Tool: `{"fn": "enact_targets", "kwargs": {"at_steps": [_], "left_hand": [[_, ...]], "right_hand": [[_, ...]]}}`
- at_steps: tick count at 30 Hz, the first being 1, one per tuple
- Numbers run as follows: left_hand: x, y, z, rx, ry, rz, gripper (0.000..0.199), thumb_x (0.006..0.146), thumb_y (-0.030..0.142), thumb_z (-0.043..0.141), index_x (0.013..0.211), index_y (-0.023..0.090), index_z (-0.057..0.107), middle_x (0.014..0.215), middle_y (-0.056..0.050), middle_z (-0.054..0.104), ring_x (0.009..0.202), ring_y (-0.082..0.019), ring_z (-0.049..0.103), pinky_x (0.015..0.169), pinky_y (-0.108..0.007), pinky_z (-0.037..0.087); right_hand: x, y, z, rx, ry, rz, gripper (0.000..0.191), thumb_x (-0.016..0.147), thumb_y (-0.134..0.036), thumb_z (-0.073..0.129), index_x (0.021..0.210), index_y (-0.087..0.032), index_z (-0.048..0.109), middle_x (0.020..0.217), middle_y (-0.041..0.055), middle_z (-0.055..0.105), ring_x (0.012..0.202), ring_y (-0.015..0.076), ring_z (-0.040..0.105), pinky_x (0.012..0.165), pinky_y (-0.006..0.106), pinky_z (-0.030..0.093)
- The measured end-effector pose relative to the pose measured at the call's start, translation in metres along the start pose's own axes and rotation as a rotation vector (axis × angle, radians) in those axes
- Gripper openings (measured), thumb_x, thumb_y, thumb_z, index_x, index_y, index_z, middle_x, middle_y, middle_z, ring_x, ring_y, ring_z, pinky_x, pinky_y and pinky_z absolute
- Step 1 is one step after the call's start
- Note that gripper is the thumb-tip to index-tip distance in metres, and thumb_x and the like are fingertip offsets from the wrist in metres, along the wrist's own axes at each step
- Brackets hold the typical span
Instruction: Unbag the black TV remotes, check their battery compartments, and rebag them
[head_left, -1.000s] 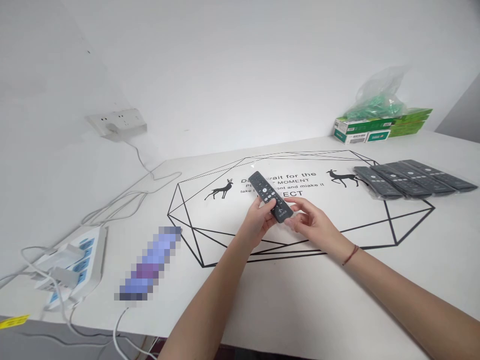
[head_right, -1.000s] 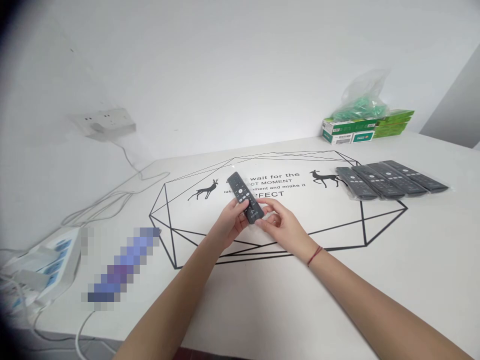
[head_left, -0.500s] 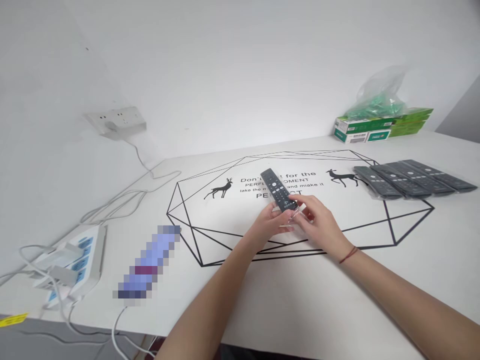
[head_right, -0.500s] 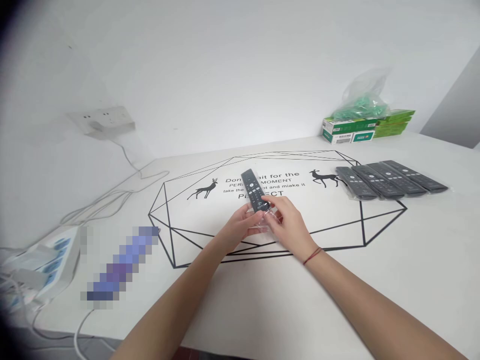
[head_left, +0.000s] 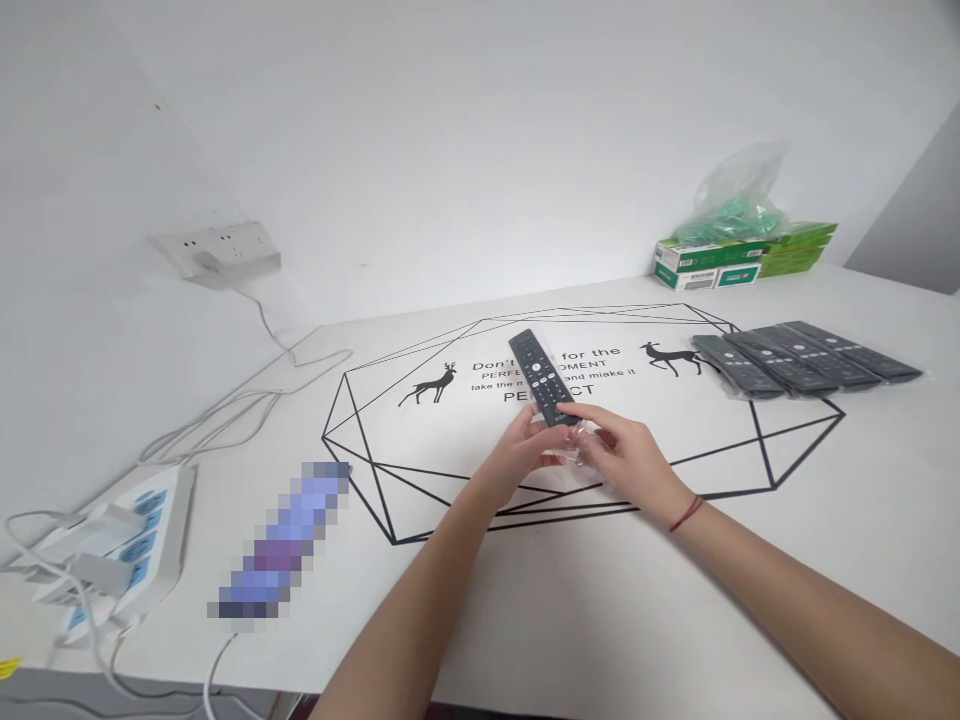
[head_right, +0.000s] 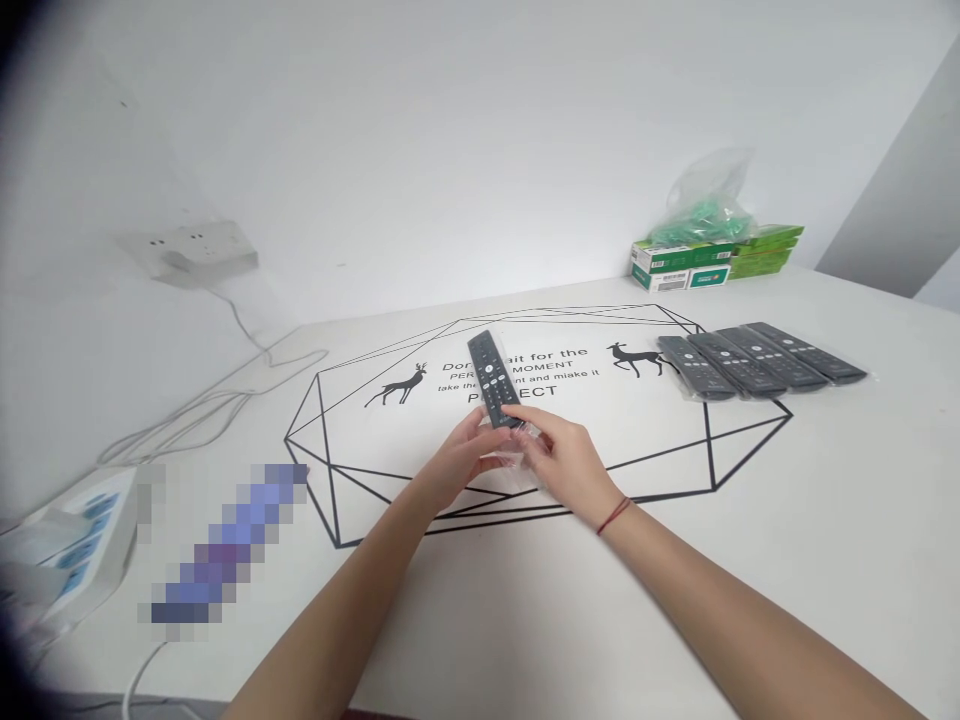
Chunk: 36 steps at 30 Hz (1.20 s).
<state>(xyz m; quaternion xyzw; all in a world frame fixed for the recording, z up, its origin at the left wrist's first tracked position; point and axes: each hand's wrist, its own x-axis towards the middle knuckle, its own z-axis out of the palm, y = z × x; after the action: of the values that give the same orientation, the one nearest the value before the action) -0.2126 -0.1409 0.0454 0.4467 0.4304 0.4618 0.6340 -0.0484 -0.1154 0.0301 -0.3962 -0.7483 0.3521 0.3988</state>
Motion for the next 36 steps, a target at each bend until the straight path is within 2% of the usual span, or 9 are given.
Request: {"fn": "enact_targets", "kwargs": {"at_steps": [7, 12, 15, 18, 20, 22, 25, 28, 36], "left_hand": [[0.006, 0.001, -0.002, -0.139, 0.157, -0.006, 0.039, 0.082, 0.053, 0.056, 0.098, 0.019, 0.066, 0.102, -0.009, 0.067, 0.08, -0.017, 0.062, 0.071, -0.029, 0.049], [0.009, 0.003, -0.007, -0.248, 0.237, 0.036, 0.024, 0.078, 0.036, 0.067, 0.09, 0.015, 0.066, 0.097, -0.008, 0.068, 0.076, -0.013, 0.062, 0.069, -0.024, 0.049], [0.012, 0.004, -0.012, -0.401, 0.37, 0.099, 0.021, 0.079, 0.032, 0.067, 0.094, 0.018, 0.063, 0.103, -0.005, 0.068, 0.081, -0.013, 0.064, 0.074, -0.024, 0.05], [0.014, 0.005, -0.015, -0.536, 0.515, 0.148, 0.021, 0.078, 0.025, 0.069, 0.096, 0.021, 0.059, 0.105, -0.004, 0.067, 0.094, -0.014, 0.064, 0.086, -0.027, 0.051], [0.014, 0.005, -0.013, -0.57, 0.566, 0.173, 0.026, 0.077, 0.021, 0.07, 0.099, 0.023, 0.057, 0.108, -0.004, 0.066, 0.102, -0.016, 0.063, 0.092, -0.029, 0.05], [0.013, 0.004, -0.008, -0.546, 0.532, 0.213, 0.031, 0.077, 0.019, 0.07, 0.104, 0.025, 0.056, 0.113, -0.003, 0.064, 0.107, -0.017, 0.061, 0.095, -0.032, 0.049], [0.01, 0.001, 0.003, -0.441, 0.364, 0.259, 0.034, 0.079, 0.021, 0.068, 0.11, 0.028, 0.056, 0.118, -0.002, 0.063, 0.113, -0.019, 0.059, 0.099, -0.036, 0.047], [0.006, -0.003, 0.011, -0.331, 0.205, 0.268, 0.032, 0.08, 0.024, 0.067, 0.111, 0.027, 0.058, 0.12, -0.003, 0.063, 0.118, -0.021, 0.055, 0.101, -0.039, 0.044], [0.006, -0.009, 0.01, -0.178, 0.026, 0.234, 0.035, 0.079, 0.029, 0.068, 0.112, 0.023, 0.058, 0.126, -0.009, 0.059, 0.122, -0.027, 0.051, 0.1, -0.045, 0.043]], "right_hand": [[-0.006, -0.004, 0.002, 0.112, -0.005, -0.007, 0.032, 0.087, -0.037, 0.053, 0.114, -0.026, 0.065, 0.094, 0.0043, 0.072, 0.066, 0.0187, 0.063, 0.064, 0.035, 0.053], [-0.004, -0.007, 0.004, 0.238, -0.048, 0.012, 0.037, 0.087, -0.041, 0.054, 0.121, -0.028, 0.059, 0.104, 0.0057, 0.07, 0.064, 0.018, 0.065, 0.066, 0.037, 0.056], [0.001, -0.001, 0.001, 0.381, 0.073, 0.093, 0.044, 0.084, -0.046, 0.057, 0.122, -0.024, 0.053, 0.106, 0.0092, 0.069, 0.058, 0.0158, 0.064, 0.06, 0.035, 0.056], [0.005, 0.005, -0.002, 0.327, 0.332, 0.123, 0.036, 0.082, -0.044, 0.058, 0.11, -0.021, 0.054, 0.099, 0.0096, 0.068, 0.071, 0.0183, 0.065, 0.062, 0.034, 0.055], [0.006, 0.007, -0.001, 0.264, 0.409, 0.108, 0.028, 0.083, -0.04, 0.056, 0.103, -0.021, 0.055, 0.1, 0.0092, 0.067, 0.08, 0.0197, 0.065, 0.07, 0.037, 0.055], [0.004, 0.005, 0.001, 0.269, 0.346, 0.082, 0.024, 0.084, -0.037, 0.055, 0.103, -0.022, 0.057, 0.105, 0.0093, 0.066, 0.087, 0.0204, 0.065, 0.08, 0.039, 0.054], [0.001, 0.0, 0.007, 0.357, 0.221, 0.07, 0.033, 0.082, -0.035, 0.059, 0.113, -0.022, 0.056, 0.119, 0.0106, 0.062, 0.104, 0.0227, 0.063, 0.093, 0.041, 0.05], [0.002, -0.001, 0.011, 0.419, 0.223, 0.11, 0.043, 0.079, -0.038, 0.063, 0.119, -0.022, 0.055, 0.126, 0.0113, 0.059, 0.117, 0.0247, 0.057, 0.102, 0.044, 0.044], [0.007, -0.001, 0.005, 0.537, 0.188, 0.117, 0.044, 0.069, -0.042, 0.074, 0.106, -0.021, 0.064, 0.115, 0.0097, 0.066, 0.112, 0.0266, 0.06, 0.103, 0.045, 0.043]]}}
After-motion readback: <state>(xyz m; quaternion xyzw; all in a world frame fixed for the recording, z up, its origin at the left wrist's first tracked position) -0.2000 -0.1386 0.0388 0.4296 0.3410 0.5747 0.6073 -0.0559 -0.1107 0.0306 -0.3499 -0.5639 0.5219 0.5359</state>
